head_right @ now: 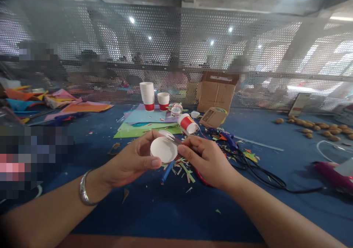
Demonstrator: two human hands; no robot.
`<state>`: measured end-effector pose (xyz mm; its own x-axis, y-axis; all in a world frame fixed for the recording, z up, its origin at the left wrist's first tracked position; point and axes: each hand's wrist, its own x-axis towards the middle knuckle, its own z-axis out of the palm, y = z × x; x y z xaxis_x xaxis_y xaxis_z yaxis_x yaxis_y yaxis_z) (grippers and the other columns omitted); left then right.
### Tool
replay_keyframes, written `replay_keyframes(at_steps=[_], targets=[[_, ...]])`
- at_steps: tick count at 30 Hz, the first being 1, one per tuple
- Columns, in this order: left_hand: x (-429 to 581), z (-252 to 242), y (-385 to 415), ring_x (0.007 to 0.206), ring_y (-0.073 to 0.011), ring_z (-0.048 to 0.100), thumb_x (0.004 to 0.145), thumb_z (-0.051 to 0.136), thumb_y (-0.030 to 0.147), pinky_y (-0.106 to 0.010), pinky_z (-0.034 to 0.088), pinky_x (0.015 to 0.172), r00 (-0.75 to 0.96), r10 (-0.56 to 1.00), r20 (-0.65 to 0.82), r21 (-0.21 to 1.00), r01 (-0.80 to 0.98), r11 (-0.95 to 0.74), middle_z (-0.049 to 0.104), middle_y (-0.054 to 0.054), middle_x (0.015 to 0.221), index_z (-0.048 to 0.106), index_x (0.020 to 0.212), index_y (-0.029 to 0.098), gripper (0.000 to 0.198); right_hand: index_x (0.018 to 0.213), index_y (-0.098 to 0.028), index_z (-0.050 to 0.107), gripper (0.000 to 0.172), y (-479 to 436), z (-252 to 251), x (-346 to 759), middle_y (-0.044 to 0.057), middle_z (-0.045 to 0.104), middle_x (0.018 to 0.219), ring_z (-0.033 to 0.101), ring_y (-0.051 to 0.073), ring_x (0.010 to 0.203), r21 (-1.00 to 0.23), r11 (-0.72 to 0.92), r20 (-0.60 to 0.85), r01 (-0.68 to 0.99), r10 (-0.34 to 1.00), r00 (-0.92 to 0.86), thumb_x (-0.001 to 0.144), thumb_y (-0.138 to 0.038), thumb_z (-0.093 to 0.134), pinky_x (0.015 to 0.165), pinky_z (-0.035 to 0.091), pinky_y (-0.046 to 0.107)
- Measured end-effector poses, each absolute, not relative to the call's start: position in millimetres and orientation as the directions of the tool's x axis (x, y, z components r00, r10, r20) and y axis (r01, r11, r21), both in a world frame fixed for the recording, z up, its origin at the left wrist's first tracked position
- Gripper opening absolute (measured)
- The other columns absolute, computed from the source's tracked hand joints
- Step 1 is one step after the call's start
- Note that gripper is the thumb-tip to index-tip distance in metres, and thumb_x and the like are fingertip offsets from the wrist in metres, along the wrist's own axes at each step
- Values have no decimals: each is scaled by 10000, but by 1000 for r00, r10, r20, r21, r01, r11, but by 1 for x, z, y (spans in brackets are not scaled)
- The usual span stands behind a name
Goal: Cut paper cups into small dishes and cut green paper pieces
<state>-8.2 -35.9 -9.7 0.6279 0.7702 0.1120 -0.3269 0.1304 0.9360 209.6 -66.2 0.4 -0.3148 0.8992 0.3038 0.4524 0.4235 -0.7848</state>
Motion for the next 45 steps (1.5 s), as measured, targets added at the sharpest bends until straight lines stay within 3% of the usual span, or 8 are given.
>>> replay_keyframes(at_steps=[17, 26, 32, 34, 36, 39, 45], targets=[[-8, -7, -38, 774, -109, 593, 633, 899, 156, -226, 469, 676, 647, 752, 129, 945, -311, 105, 656, 10, 883, 532, 997, 183, 518, 800, -187, 591, 358, -71, 0, 210, -15, 519, 730, 443, 129, 673, -781, 423, 299, 460, 899, -320, 1002, -468, 498, 622, 362, 257], [-8, -8, -37, 836, -134, 620, 645, 892, 167, -249, 492, 740, 649, 748, 141, 943, -317, 97, 669, -15, 930, 570, 1009, 177, 486, 736, -187, 548, 390, -70, -1, 209, -19, 470, 703, 411, 130, 666, -788, 431, 336, 440, 899, -279, 1001, -469, 492, 613, 346, 257], [-9, -7, -35, 883, -183, 645, 675, 879, 177, -295, 557, 692, 596, 791, 142, 948, -311, 64, 642, -21, 1013, 535, 1139, 227, 579, 746, -206, 496, 407, -60, -11, 212, -72, 314, 609, 223, 92, 506, -890, 334, 298, 309, 941, -160, 968, -546, 531, 451, 202, 253], [-9, -9, -33, 853, -180, 652, 693, 874, 192, -276, 544, 650, 599, 787, 148, 960, -279, 31, 638, -15, 991, 517, 1185, 242, 610, 761, -208, 494, 402, -59, -14, 212, -80, 300, 603, 204, 85, 495, -917, 310, 283, 251, 949, -141, 954, -555, 554, 432, 185, 244], [-8, -12, -32, 870, -157, 637, 687, 880, 181, -265, 537, 706, 591, 785, 186, 965, -259, -33, 635, -11, 995, 520, 1188, 236, 619, 777, -206, 502, 391, -59, -15, 210, -83, 302, 602, 196, 81, 493, -935, 294, 270, 199, 953, -137, 947, -551, 571, 421, 183, 233], [-5, -17, -33, 932, -139, 607, 668, 889, 154, -271, 514, 827, 581, 777, 243, 961, -253, -111, 627, -17, 1046, 522, 1152, 222, 611, 807, -199, 534, 361, -62, -15, 204, -77, 352, 613, 238, 75, 495, -948, 277, 255, 159, 956, -148, 941, -528, 593, 426, 223, 218], [2, -22, -38, 931, -156, 599, 663, 885, 150, -287, 516, 788, 611, 745, 269, 951, -290, -106, 592, -30, 1082, 499, 1075, 217, 568, 890, -186, 575, 336, -63, -16, 198, 0, 589, 778, 529, 141, 699, -946, 263, 211, 189, 943, -256, 889, -510, 665, 636, 421, 261]])
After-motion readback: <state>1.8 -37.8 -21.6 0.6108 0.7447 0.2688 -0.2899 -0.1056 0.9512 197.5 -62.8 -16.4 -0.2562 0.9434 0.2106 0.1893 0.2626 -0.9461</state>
